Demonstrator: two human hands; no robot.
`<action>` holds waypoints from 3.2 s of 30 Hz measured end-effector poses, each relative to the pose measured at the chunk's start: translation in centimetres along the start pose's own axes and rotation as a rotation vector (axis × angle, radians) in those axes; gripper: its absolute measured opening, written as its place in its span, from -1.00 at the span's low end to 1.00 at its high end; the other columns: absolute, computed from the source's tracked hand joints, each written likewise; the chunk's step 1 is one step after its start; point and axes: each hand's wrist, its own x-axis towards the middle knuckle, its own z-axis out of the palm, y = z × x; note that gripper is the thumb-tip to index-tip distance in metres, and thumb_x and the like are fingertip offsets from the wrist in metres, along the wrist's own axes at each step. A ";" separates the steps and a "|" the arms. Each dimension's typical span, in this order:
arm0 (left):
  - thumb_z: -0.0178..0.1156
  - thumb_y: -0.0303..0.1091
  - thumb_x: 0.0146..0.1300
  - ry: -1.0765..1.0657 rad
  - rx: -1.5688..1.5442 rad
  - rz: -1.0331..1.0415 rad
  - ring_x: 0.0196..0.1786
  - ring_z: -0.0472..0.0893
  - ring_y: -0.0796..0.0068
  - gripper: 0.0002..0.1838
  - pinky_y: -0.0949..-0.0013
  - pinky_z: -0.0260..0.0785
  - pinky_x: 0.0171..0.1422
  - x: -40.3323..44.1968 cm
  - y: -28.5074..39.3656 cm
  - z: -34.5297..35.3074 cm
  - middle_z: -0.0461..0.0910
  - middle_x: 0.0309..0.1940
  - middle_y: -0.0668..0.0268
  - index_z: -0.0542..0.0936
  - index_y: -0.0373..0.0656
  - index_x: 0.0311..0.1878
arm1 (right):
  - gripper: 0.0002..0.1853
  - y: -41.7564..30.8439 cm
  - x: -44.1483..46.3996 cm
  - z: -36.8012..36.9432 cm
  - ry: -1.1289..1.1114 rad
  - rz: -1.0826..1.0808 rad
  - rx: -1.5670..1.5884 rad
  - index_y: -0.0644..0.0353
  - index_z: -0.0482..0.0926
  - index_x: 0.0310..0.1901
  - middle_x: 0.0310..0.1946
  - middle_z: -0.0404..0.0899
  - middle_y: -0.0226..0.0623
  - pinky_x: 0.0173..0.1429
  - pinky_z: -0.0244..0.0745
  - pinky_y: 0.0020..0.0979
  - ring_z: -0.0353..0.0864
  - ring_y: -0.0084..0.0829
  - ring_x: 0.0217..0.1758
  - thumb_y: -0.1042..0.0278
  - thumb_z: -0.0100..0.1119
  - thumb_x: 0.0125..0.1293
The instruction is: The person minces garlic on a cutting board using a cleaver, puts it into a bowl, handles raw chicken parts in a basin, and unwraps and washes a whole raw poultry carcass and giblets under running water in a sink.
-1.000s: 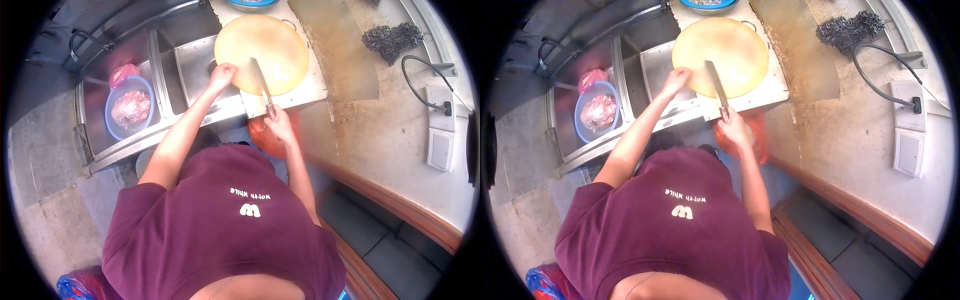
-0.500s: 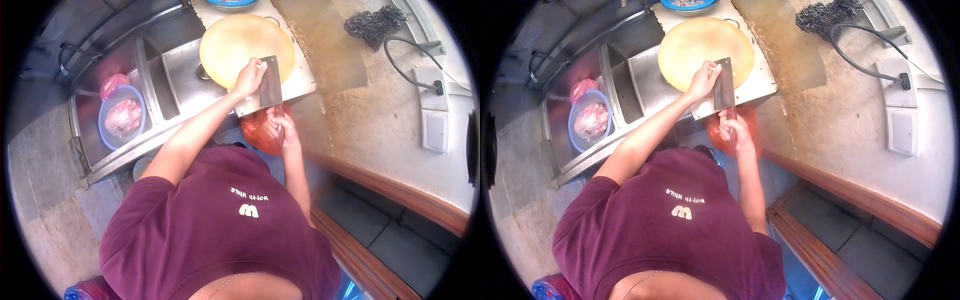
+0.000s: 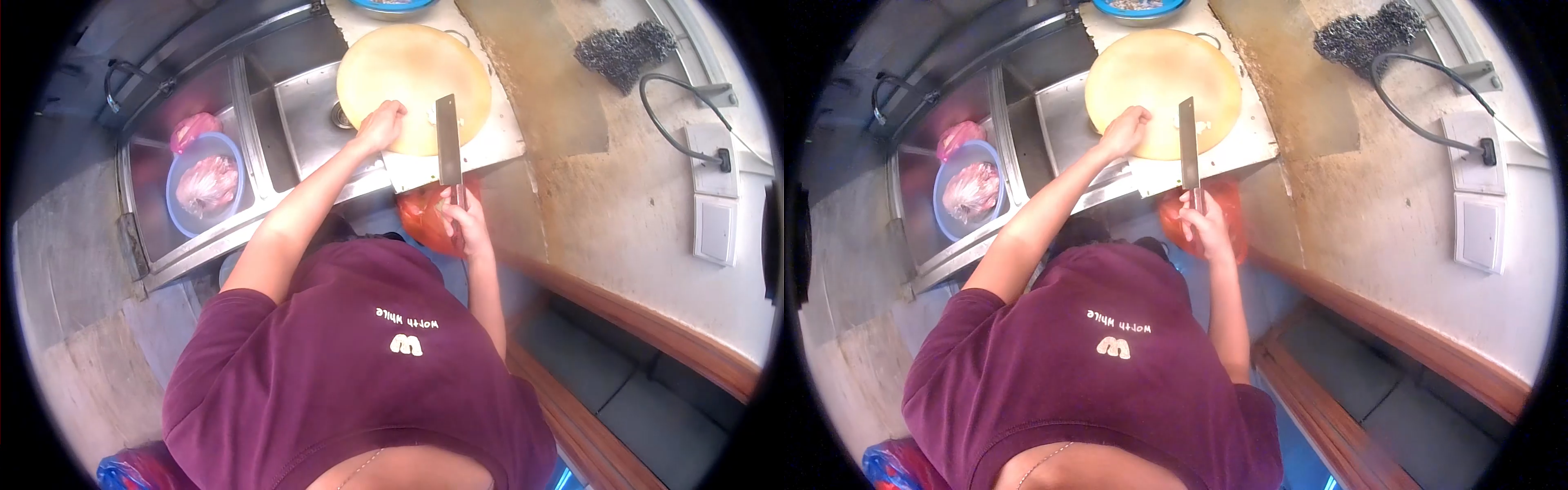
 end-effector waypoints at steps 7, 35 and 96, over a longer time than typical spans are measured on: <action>-0.02 -0.33 0.20 0.190 -0.361 -0.072 -0.06 0.55 0.30 -0.73 0.33 0.35 0.08 0.1 -2.6 -1.3 0.54 -0.20 0.15 0.53 -0.22 -0.11 | -0.70 -0.6 1.5 2.2 0.213 -0.294 -0.886 0.25 0.37 -0.09 -0.51 0.49 -0.23 -0.48 0.37 -0.31 0.48 -0.30 -0.60 0.42 0.11 0.12; 0.16 -0.20 0.21 0.250 -0.317 -0.055 -0.39 0.53 0.37 -0.73 0.33 0.37 -0.26 0.1 6.4 1.4 0.50 -0.49 0.25 0.44 -0.16 -0.13 | -0.79 -0.8 1.7 0.0 -0.276 0.139 0.364 0.27 0.37 -0.23 -0.65 0.31 -0.34 -0.67 0.19 -0.49 0.27 -0.51 -0.75 0.47 0.04 0.06; 0.09 -0.38 0.07 -0.041 -0.044 -0.044 -0.05 0.53 0.07 -0.65 0.17 0.35 0.09 1.7 2.2 2.4 0.53 -0.15 0.02 0.48 -0.25 -0.03 | -0.80 -2.7 0.4 -0.9 0.046 -0.001 -0.058 0.20 0.35 -0.26 -0.59 0.32 -0.43 -0.68 0.19 -0.55 0.29 -0.59 -0.75 0.59 0.06 0.05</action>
